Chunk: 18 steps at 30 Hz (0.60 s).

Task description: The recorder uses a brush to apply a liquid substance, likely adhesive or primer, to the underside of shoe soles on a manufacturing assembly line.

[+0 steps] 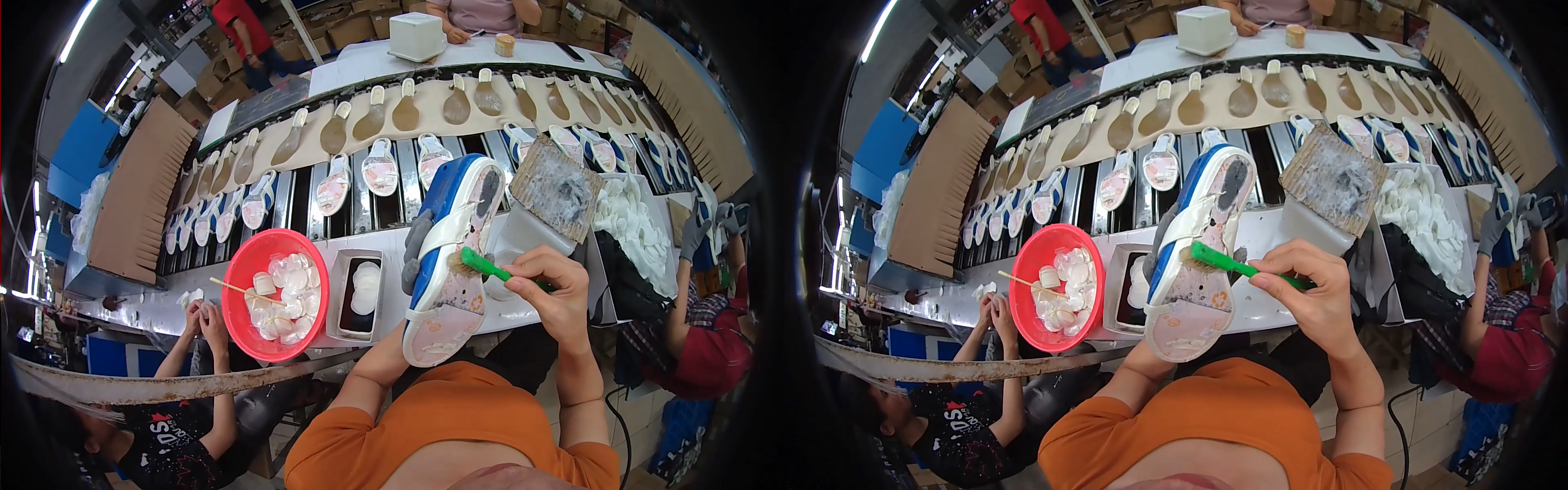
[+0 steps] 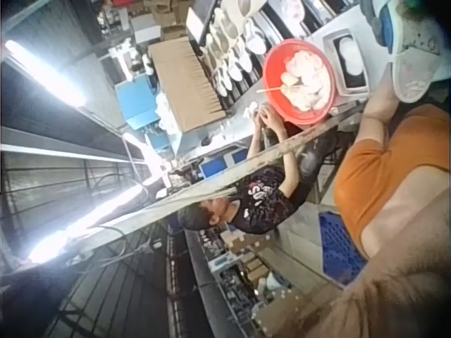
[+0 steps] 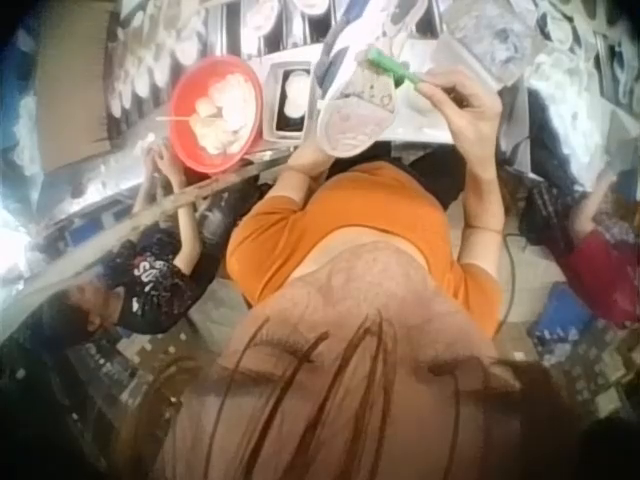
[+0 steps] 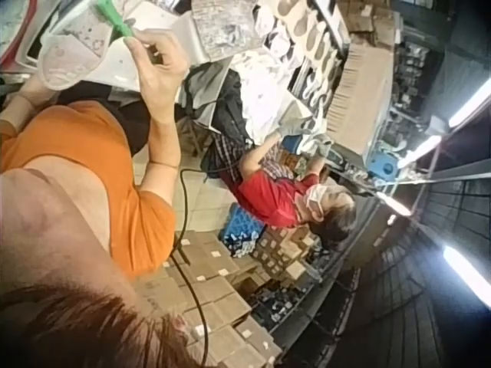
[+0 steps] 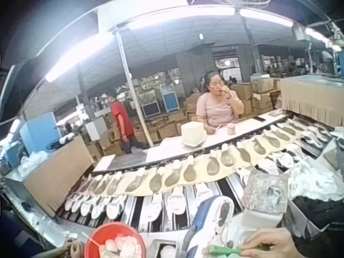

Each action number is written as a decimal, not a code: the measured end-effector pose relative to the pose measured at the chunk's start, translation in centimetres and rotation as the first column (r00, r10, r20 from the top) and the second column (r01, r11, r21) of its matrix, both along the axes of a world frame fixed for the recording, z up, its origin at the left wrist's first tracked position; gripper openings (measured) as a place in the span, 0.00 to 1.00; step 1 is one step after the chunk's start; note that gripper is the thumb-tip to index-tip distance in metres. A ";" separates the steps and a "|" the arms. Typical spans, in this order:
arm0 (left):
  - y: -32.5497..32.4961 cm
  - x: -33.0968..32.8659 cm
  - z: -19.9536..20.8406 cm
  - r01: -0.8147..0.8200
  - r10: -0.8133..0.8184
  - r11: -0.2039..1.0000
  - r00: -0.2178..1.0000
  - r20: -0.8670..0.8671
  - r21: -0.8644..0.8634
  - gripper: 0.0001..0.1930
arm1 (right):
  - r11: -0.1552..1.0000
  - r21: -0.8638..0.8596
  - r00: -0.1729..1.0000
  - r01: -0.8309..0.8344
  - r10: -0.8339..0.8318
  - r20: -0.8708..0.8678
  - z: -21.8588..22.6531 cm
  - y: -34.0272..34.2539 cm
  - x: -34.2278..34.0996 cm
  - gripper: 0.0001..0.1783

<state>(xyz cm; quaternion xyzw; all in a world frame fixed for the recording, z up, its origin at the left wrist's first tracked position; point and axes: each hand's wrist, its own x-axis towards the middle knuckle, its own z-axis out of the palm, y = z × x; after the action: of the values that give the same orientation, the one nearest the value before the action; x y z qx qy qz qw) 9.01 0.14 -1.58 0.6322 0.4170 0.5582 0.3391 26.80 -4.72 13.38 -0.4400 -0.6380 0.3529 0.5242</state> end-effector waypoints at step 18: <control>0.0 0.0 0.1 0.071 -0.071 0.997 0.997 -0.024 -0.030 0.29 | 0.994 0.106 0.987 0.020 -0.036 0.157 0.8 -1.0 0.4 0.07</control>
<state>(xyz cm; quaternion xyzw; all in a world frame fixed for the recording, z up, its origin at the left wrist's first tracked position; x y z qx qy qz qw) 8.99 0.09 -1.46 0.6485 0.4066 0.5316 0.3627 27.20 -5.69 14.18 -0.4477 -0.6889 0.2758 0.4989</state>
